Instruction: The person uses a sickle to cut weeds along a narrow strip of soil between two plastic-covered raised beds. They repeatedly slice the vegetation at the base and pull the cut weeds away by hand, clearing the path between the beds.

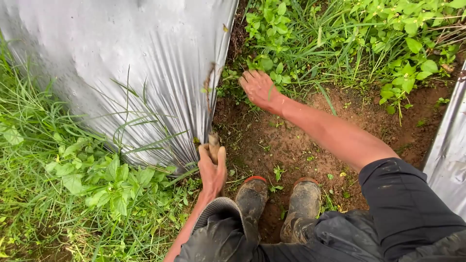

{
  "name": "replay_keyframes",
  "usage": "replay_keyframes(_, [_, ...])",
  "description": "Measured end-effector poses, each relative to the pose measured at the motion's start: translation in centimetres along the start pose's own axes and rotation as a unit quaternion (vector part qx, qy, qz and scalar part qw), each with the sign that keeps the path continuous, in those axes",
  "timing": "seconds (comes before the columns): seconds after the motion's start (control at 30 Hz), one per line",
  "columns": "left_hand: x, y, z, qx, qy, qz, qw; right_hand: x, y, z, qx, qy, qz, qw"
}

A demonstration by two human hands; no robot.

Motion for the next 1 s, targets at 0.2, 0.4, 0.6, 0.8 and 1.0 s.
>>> replay_keyframes(0.2, [-0.8,0.4,3.8,0.02,-0.033,-0.051,0.998,-6.0,-3.6,0.9,0.096,-0.146,-0.108,0.979])
replay_keyframes(0.4, [-0.5,0.0,1.2,0.055,-0.02,-0.069,0.996,-2.7,-4.3,1.8,0.112,-0.201,-0.164,0.959])
replay_keyframes(0.6, [0.0,0.8,0.7,0.048,-0.017,-0.056,0.997,-3.8,-4.6,1.6,0.108,-0.249,-0.191,0.943])
replay_keyframes(0.8, [-0.9,0.3,1.3,0.061,-0.005,-0.079,0.995,-4.3,-3.7,-1.8,0.27,-0.264,-0.141,0.915])
replay_keyframes(1.0, [-1.7,0.0,3.5,0.043,0.004,-0.11,0.993,-4.8,-1.2,-3.5,0.213,-0.094,-0.078,0.969])
Point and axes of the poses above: each hand's wrist, its own y-axis away from the middle knuckle, its own x-axis out of the palm, z = x × y, the point moved 9 cm from there along -y, towards the middle knuckle, and after that the axes turned 11 degrees about -z, right-handed, at the moved point
